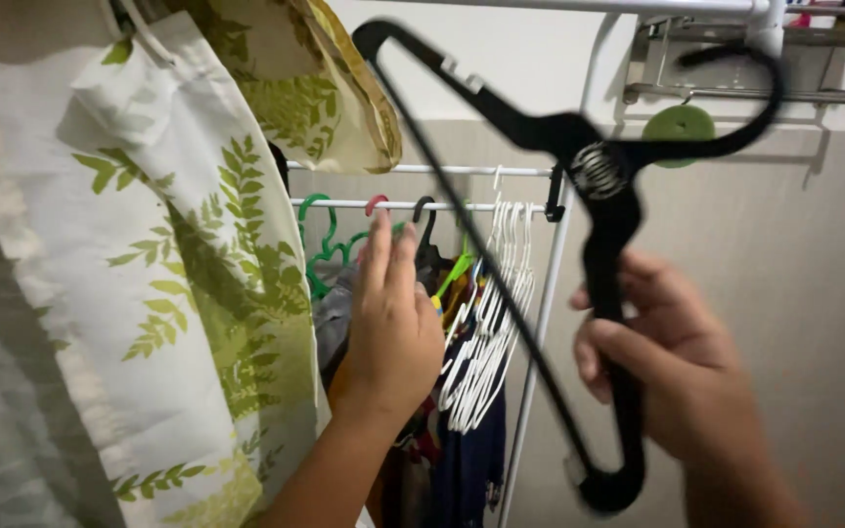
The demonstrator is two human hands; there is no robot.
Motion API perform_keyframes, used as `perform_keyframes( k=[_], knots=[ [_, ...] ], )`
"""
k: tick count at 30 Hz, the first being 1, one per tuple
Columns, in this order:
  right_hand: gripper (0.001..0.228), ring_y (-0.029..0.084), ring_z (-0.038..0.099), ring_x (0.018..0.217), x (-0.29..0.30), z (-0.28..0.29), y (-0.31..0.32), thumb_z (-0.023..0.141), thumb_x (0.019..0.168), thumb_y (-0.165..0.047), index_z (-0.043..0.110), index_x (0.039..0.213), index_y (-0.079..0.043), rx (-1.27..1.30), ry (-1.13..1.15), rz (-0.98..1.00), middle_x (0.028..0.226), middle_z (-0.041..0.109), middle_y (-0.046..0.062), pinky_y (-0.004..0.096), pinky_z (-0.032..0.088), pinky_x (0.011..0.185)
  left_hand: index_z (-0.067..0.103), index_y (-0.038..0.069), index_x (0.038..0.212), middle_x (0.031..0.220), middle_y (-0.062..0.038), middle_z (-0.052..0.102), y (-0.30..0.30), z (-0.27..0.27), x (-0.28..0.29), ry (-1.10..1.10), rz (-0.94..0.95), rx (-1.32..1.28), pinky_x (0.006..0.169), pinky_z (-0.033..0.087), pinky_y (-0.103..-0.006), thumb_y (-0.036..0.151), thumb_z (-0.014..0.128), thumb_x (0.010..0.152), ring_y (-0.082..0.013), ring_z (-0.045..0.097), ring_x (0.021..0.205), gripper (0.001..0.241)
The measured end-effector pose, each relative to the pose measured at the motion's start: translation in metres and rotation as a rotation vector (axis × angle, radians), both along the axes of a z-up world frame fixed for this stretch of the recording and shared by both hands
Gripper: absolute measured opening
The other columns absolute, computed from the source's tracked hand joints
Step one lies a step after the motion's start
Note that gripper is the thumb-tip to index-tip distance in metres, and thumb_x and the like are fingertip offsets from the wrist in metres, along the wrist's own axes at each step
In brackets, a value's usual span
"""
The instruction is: The person picks up a scrub brush and a bottle from the sink, places them on a wall shelf, then moves to a clothes rack to organize hangers. They remove a black hanger, rearrange several white hangers, and finally hang a white towel on the black hanger.
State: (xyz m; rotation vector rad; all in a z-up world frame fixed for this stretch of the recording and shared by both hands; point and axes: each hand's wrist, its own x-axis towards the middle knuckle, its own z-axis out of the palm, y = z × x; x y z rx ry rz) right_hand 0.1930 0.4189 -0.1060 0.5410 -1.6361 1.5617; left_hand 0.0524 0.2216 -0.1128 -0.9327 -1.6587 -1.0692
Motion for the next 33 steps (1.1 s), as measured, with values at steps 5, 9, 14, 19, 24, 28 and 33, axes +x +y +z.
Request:
perform_keyframes(
  k=[5,9,14,19,24,28,33],
  knots=[
    [0.053,0.009,0.052,0.06,-0.029,-0.017,-0.017,0.056,0.093,0.006,0.048,0.145,-0.002,-0.03,-0.052,0.183,0.116,0.063,0.013,0.021,0.039,0.045,0.039,-0.006,0.153,0.165,-0.029,0.026,-0.013,0.004,0.006,0.139,0.234,0.013,0.125,0.022,-0.0536,-0.003,0.051,0.092,-0.047,0.026,0.153,0.063],
    [0.049,0.008,0.051,0.062,-0.037,-0.02,-0.037,0.058,0.096,0.005,0.052,0.145,-0.001,0.017,-0.129,0.232,0.108,0.063,0.01,0.023,0.04,0.049,0.037,-0.004,0.155,0.166,-0.027,0.028,-0.028,0.008,0.017,0.139,0.279,0.047,0.127,0.024,-0.0535,-0.004,0.05,0.092,-0.0482,0.025,0.155,0.065],
    [0.05,0.007,0.054,0.066,-0.045,-0.005,-0.068,0.059,0.094,0.004,0.054,0.142,-0.009,0.232,-0.106,0.25,0.109,0.066,0.004,0.024,0.046,0.052,0.037,0.002,0.157,0.167,-0.028,0.027,-0.052,0.01,0.012,0.235,0.397,0.094,0.129,0.022,-0.0602,-0.004,0.05,0.093,-0.0468,0.026,0.157,0.066],
    [0.043,0.009,0.057,0.079,-0.062,0.022,-0.101,0.06,0.099,0.005,0.059,0.141,-0.007,0.586,0.089,0.206,0.104,0.058,0.002,0.024,0.05,0.066,0.036,0.0,0.153,0.164,-0.029,0.027,-0.078,0.014,-0.003,0.209,0.55,0.104,0.123,0.018,-0.0649,-0.002,0.052,0.089,-0.0505,0.023,0.153,0.066],
    [0.042,0.009,0.05,0.069,-0.096,0.023,-0.125,0.058,0.101,0.004,0.06,0.142,-0.005,0.432,-0.113,0.482,0.104,0.057,0.004,0.024,0.043,0.057,0.033,-0.001,0.158,0.168,-0.031,0.023,-0.109,0.023,-0.018,0.177,0.537,0.106,0.13,0.02,-0.056,-0.007,0.046,0.091,-0.0505,0.022,0.157,0.069],
    [0.04,0.007,0.053,0.059,-0.11,0.02,-0.131,0.055,0.098,-0.001,0.053,0.138,-0.008,0.271,-0.308,0.469,0.104,0.069,0.003,0.024,0.045,0.049,0.027,-0.003,0.16,0.168,-0.03,0.023,-0.13,0.023,-0.04,0.01,0.446,0.117,0.128,0.023,-0.0489,-0.001,0.051,0.096,-0.0473,0.024,0.156,0.069],
    [0.032,0.011,0.058,0.053,-0.113,0.026,-0.122,0.056,0.096,-0.005,0.056,0.128,-0.007,0.227,-0.411,0.272,0.092,0.071,0.004,0.027,0.045,0.043,0.023,-0.004,0.161,0.166,-0.033,0.018,-0.134,0.028,-0.048,-0.013,0.439,0.118,0.124,0.025,-0.049,0.007,0.056,0.099,-0.0493,0.023,0.153,0.071]
  ],
)
